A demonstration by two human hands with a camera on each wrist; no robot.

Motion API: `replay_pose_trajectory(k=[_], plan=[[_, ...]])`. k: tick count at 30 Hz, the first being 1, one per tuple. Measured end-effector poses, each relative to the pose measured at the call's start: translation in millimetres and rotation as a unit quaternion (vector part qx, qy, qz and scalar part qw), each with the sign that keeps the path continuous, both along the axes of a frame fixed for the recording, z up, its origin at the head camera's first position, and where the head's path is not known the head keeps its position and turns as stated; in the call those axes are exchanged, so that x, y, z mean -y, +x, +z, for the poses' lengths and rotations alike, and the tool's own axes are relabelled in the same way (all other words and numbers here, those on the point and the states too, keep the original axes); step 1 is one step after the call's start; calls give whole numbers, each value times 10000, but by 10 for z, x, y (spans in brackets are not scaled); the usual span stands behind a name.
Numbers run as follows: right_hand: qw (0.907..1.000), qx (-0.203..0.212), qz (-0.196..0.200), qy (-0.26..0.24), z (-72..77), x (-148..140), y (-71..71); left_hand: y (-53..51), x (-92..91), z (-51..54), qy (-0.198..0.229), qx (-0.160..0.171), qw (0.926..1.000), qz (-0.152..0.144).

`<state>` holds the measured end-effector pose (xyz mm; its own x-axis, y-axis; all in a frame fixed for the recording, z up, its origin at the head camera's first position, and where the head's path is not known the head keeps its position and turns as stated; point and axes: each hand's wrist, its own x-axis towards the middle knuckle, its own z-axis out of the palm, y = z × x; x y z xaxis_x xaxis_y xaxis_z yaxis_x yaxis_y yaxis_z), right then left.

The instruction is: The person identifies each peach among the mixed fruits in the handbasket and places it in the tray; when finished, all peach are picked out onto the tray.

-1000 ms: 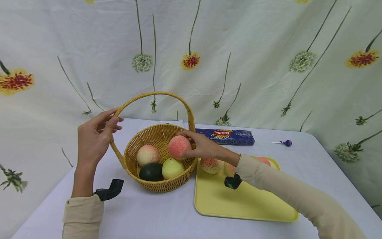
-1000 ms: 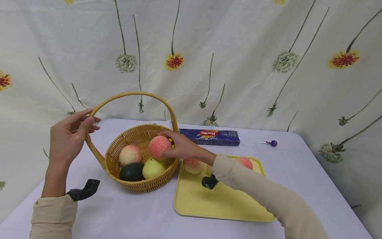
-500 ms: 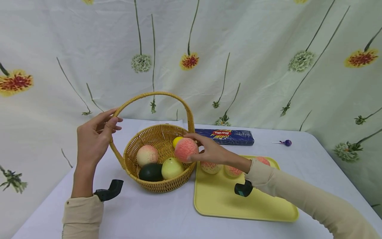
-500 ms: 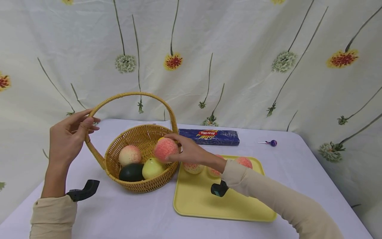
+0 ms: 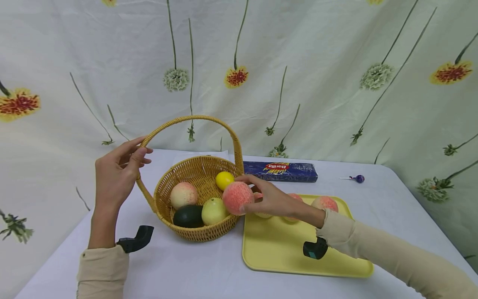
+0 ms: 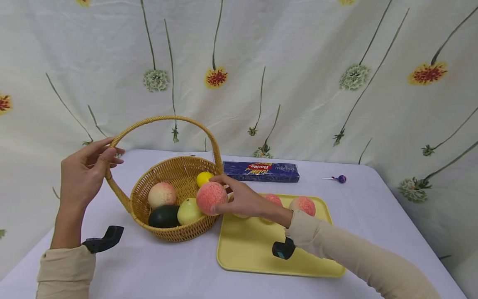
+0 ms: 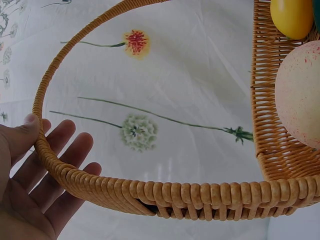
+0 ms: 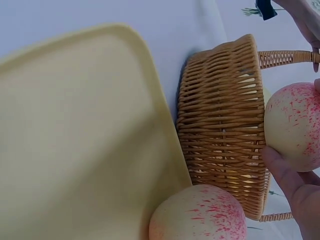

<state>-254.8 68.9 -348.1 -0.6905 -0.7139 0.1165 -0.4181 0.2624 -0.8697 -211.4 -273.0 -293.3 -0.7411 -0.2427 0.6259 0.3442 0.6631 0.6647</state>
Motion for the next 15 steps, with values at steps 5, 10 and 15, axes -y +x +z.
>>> replay_pose_trajectory(k=[5,10,15], plan=[[9998,92,30,-164,-26,-62,59,-5,8,-7,28,-5,10000,7],[9994,133,124,-278,-54,-157,88,-4,7,-9,29,12,10000,7],[9991,209,176,-320,-81,-241,119,3,2,4,13,-12,10000,-33]])
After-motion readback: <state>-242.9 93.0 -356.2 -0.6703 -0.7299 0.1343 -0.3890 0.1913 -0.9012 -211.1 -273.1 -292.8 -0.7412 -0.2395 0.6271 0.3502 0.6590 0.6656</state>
